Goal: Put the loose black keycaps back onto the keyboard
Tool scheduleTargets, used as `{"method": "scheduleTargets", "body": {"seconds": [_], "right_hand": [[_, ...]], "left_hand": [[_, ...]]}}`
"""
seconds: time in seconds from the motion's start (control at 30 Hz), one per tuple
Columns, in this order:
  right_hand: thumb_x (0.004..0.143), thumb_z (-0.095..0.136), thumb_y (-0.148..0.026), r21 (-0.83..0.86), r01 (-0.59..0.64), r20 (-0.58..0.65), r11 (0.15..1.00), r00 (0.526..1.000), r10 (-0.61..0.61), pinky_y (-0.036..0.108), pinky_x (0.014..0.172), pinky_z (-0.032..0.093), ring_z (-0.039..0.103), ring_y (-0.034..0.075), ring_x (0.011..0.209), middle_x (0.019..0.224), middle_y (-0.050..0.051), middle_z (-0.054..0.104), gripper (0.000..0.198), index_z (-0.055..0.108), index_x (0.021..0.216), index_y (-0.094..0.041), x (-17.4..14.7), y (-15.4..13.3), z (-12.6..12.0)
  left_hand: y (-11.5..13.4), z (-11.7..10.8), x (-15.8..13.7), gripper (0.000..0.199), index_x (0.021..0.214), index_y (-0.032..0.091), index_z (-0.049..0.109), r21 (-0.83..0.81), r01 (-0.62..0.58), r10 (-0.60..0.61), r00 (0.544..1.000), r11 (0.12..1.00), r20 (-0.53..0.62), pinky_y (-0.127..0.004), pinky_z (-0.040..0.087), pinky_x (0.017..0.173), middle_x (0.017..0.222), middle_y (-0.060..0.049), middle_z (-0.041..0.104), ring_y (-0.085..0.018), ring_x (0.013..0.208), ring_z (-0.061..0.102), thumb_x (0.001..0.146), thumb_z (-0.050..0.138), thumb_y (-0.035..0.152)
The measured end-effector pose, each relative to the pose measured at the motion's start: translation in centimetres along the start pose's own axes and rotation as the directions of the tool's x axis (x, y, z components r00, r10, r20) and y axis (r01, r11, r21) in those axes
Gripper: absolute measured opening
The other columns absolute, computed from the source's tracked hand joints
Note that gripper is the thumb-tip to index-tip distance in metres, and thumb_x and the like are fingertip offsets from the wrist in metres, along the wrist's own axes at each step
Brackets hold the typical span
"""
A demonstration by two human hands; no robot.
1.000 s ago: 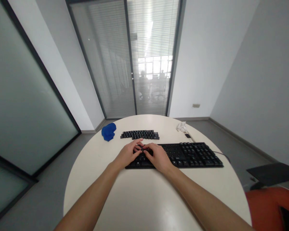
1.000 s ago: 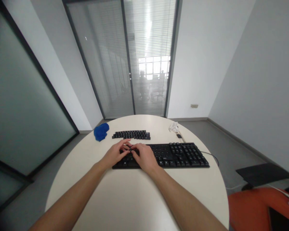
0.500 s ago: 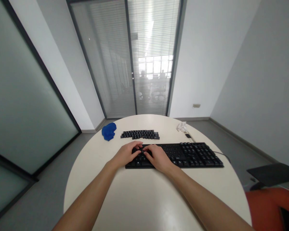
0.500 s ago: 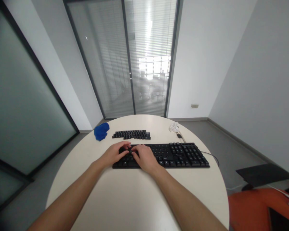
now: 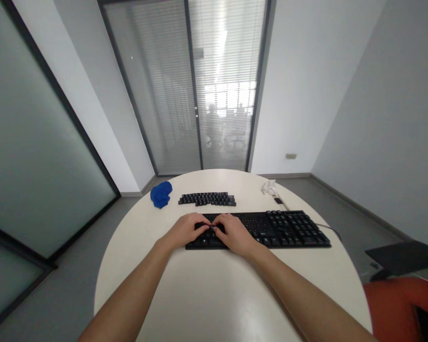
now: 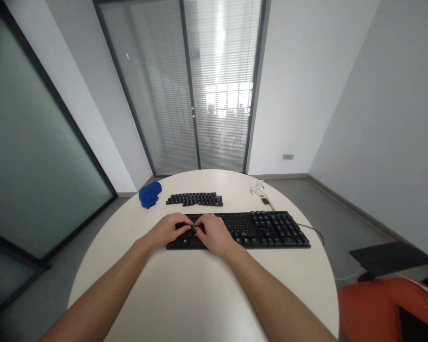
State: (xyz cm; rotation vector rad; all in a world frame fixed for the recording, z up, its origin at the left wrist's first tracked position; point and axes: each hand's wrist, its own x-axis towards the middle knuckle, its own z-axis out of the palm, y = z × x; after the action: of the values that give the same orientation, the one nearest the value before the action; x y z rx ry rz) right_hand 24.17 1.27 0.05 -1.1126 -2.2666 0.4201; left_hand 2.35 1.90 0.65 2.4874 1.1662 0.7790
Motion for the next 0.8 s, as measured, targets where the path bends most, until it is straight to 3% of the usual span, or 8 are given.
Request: {"method": "scheduleTargets", "body": {"seconds": [0.8], "right_hand": [[0.092,0.062,-0.023,0.005,0.005,0.017,1.000,1.000,-0.005,0.034,0.090,0.044,0.062,0.021,0.100,0.104,0.005,0.073,0.012,0.072,0.100,-0.022,0.03,-0.06,-0.15]], "left_hand": [[-0.24,-0.03,-0.08,0.011,0.096,0.025,0.075,-0.010,-0.032,0.033,0.999,0.999,0.015,-0.030,0.048,0.089,0.100,0.000,0.075,-0.020,0.096,0.066,0.089,0.066,0.024]]}}
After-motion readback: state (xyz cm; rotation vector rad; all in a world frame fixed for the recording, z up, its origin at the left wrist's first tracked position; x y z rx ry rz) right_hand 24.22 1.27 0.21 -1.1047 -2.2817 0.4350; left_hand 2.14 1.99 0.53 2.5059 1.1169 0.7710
